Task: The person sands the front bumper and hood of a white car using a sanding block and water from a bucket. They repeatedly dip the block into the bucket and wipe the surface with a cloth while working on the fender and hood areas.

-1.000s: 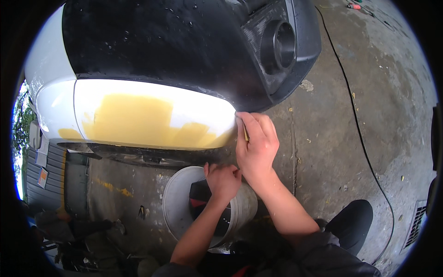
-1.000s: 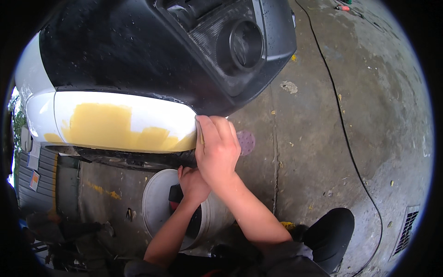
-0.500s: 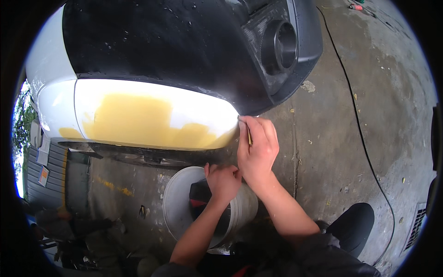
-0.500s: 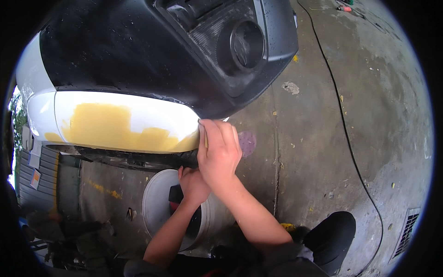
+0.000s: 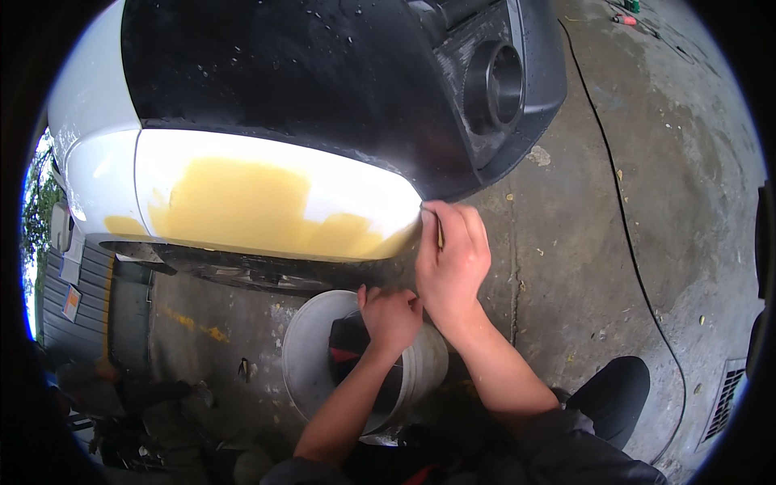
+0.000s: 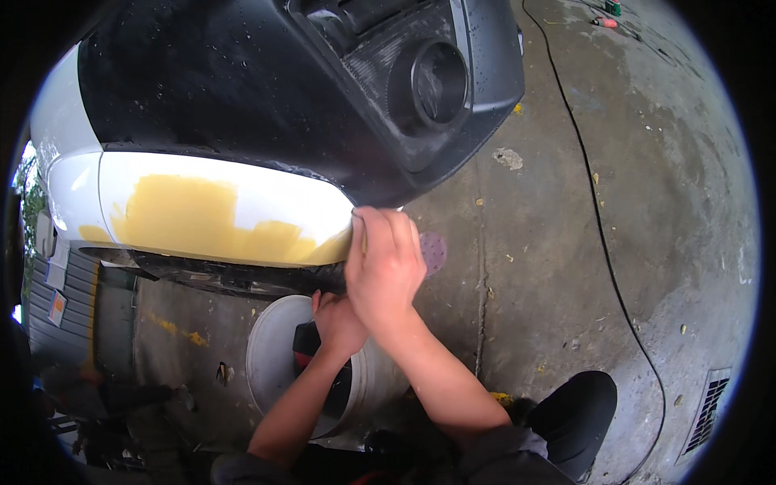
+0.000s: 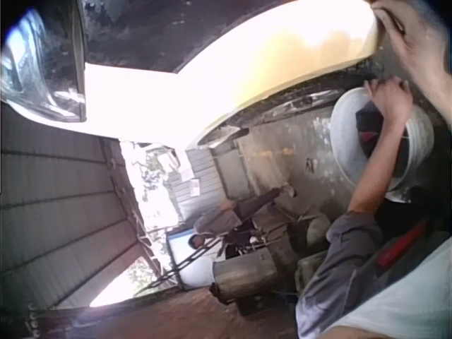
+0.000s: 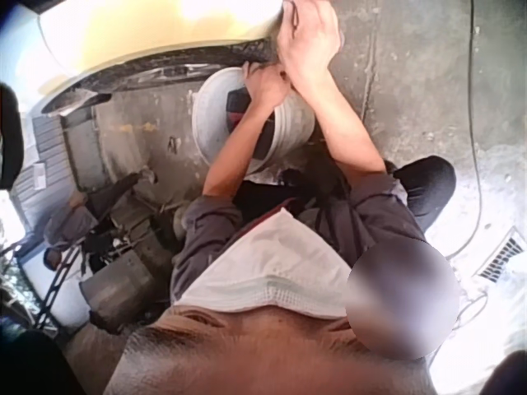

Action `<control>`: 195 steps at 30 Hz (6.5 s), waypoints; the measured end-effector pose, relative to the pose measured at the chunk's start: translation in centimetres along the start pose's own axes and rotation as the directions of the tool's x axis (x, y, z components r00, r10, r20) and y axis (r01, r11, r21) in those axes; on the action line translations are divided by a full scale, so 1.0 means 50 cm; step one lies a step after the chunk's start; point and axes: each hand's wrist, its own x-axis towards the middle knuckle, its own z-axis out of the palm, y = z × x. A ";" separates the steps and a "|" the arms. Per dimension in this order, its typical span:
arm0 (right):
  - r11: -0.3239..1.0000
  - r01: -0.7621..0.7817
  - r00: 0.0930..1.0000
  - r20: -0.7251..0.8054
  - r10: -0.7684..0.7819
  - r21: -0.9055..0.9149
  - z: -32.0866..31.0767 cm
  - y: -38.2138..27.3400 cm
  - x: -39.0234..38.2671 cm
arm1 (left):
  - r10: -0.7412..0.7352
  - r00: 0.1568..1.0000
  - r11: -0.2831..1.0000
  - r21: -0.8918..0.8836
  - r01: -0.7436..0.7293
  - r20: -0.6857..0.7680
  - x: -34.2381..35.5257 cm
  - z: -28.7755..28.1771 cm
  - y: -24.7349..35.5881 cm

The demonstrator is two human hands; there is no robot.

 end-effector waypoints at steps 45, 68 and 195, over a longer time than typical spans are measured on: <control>0.998 0.009 0.949 0.316 0.012 -0.067 -0.092 0.004 0.032 | 0.319 0.223 0.838 -0.384 0.387 0.921 -0.351 0.276 -0.215; 0.182 -0.837 0.441 0.440 0.782 0.516 -0.194 0.177 -0.122 | 0.705 0.556 0.684 0.629 -0.370 -0.440 0.162 -0.521 -0.064; -0.584 -0.147 0.218 0.603 0.768 0.798 0.134 0.013 -0.131 | -0.404 0.910 0.914 0.068 0.399 0.089 -0.380 -0.004 -0.637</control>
